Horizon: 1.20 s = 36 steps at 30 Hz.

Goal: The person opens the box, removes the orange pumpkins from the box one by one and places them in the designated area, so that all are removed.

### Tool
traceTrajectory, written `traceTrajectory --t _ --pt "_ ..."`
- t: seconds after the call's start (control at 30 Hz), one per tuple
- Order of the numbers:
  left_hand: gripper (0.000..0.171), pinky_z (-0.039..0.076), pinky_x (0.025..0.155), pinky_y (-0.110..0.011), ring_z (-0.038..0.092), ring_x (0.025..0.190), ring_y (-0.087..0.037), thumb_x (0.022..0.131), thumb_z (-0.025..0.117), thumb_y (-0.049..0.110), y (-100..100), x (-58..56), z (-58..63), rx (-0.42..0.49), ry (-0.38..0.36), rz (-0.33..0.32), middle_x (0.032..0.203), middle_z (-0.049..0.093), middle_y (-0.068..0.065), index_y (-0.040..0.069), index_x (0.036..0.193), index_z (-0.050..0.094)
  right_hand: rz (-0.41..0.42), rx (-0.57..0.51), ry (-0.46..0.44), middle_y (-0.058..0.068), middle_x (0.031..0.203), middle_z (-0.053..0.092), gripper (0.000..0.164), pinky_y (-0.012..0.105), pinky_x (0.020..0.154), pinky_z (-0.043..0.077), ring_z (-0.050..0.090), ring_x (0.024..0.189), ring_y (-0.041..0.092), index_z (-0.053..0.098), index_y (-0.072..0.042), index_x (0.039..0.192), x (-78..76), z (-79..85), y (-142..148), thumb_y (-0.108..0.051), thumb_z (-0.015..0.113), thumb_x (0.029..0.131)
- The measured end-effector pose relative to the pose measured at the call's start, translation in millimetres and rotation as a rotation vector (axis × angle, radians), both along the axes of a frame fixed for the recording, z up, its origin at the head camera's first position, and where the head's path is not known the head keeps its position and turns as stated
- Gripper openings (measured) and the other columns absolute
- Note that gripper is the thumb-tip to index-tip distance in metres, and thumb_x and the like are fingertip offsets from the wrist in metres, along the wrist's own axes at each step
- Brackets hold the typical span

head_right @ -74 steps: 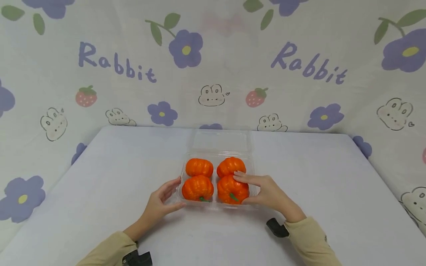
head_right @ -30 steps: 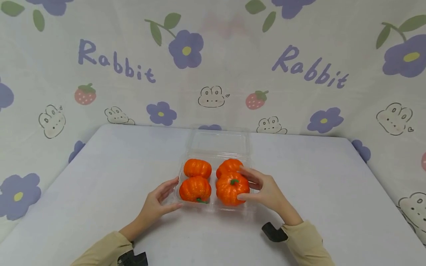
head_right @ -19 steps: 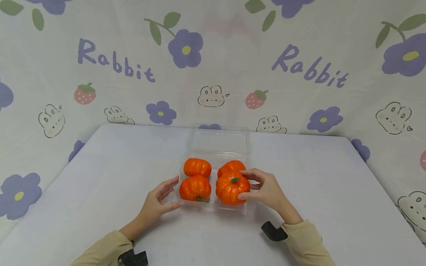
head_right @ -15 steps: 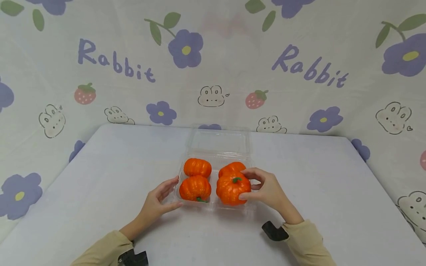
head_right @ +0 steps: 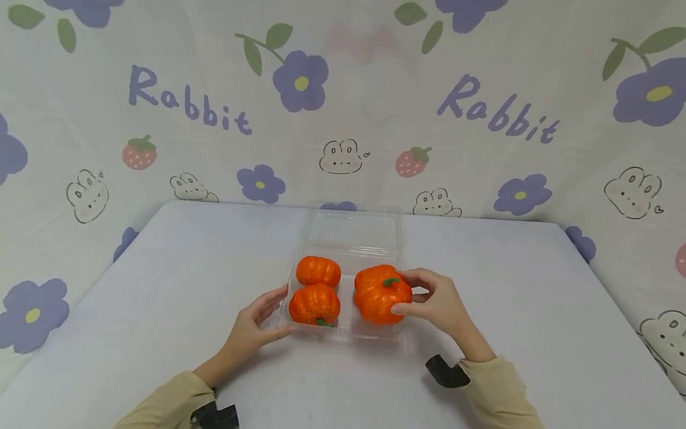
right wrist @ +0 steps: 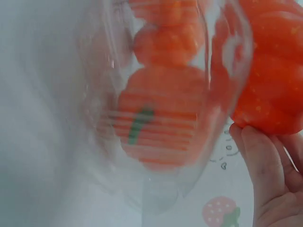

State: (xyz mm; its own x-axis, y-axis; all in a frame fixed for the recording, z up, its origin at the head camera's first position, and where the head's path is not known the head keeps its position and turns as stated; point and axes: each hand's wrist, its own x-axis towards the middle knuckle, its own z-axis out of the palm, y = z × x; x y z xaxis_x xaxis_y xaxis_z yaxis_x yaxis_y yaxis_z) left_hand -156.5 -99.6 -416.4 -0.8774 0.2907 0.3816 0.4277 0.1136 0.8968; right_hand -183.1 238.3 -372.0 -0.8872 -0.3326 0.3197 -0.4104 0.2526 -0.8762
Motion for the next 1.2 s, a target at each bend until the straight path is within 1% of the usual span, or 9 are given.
traceTrajectory --t 0.17,0.33,0.47,0.8,0.93,1.1,1.17,1.2 --pt "0.062 0.033 0.095 -0.043 0.040 0.118 -0.035 0.068 0.074 -0.005 0 0.0 -0.7 -0.008 0.004 0.003 0.125 0.044 -0.027 -0.014 0.121 0.044 -0.046 0.012 0.002 0.005 0.105 0.060 0.042 0.026 0.068 0.052 0.057 0.086 0.010 0.056 0.009 0.108 -0.4 4.3 6 0.005 0.073 0.070" --pt "0.061 0.033 0.095 -0.043 0.040 0.118 -0.035 0.068 0.074 -0.004 0 -0.7 -2.7 -0.018 0.013 0.010 0.125 0.045 -0.027 -0.012 0.121 0.045 -0.071 0.025 0.021 0.008 0.107 0.060 0.041 0.026 0.067 0.052 0.056 0.086 0.010 0.058 0.007 0.107 -1.9 6.1 11 0.004 0.074 0.069" --pt "0.062 0.033 0.095 -0.042 0.040 0.118 -0.034 0.068 0.074 -0.004 0 -0.7 -3.5 -0.015 0.002 0.010 0.125 0.044 -0.027 -0.013 0.121 0.044 -0.090 0.020 0.027 0.011 0.107 0.060 0.041 0.026 0.066 0.053 0.057 0.085 0.010 0.059 0.006 0.105 -2.0 7.1 15 0.004 0.075 0.068" --pt "0.063 0.033 0.095 -0.043 0.039 0.118 -0.035 0.067 0.074 -0.006 1 -1.1 -3.0 -0.004 0.013 0.006 0.126 0.044 -0.027 -0.014 0.121 0.043 -0.165 0.036 0.034 0.010 0.105 0.061 0.043 0.025 0.066 0.052 0.057 0.084 0.009 0.059 0.007 0.105 -5.6 6.2 23 0.002 0.077 0.066" --pt "0.063 0.033 0.095 -0.043 0.039 0.118 -0.036 0.067 0.074 -0.006 1 -1.2 -1.8 -0.006 0.012 0.005 0.126 0.044 -0.027 -0.014 0.121 0.043 -0.179 0.042 0.036 0.004 0.104 0.062 0.043 0.023 0.065 0.052 0.057 0.084 0.008 0.058 0.009 0.106 -7.0 5.9 28 0.002 0.076 0.067" --pt "0.064 0.032 0.096 -0.043 0.039 0.119 -0.035 0.068 0.074 -0.005 0 -0.9 -2.0 -0.008 -0.007 -0.001 0.127 0.043 -0.028 -0.014 0.122 0.042 -0.188 0.023 0.030 0.005 0.105 0.062 0.042 0.024 0.064 0.053 0.057 0.083 0.008 0.058 0.008 0.105 -7.0 4.8 30 0.003 0.076 0.067" --pt "0.064 0.032 0.096 -0.043 0.038 0.119 -0.035 0.068 0.074 -0.005 0 -0.9 -2.0 -0.009 -0.011 -0.002 0.127 0.042 -0.027 -0.014 0.123 0.042 -0.189 0.018 0.024 0.004 0.105 0.062 0.041 0.024 0.064 0.053 0.057 0.083 0.009 0.058 0.008 0.104 -7.3 3.9 30 0.003 0.076 0.067" --pt "0.063 0.032 0.096 -0.043 0.038 0.119 -0.034 0.069 0.074 -0.005 0 -0.8 -2.0 -0.009 -0.012 -0.003 0.127 0.042 -0.027 -0.014 0.123 0.042 -0.193 0.019 0.021 0.002 0.105 0.062 0.041 0.024 0.064 0.053 0.057 0.083 0.009 0.058 0.008 0.104 -7.5 3.4 31 0.002 0.076 0.068"
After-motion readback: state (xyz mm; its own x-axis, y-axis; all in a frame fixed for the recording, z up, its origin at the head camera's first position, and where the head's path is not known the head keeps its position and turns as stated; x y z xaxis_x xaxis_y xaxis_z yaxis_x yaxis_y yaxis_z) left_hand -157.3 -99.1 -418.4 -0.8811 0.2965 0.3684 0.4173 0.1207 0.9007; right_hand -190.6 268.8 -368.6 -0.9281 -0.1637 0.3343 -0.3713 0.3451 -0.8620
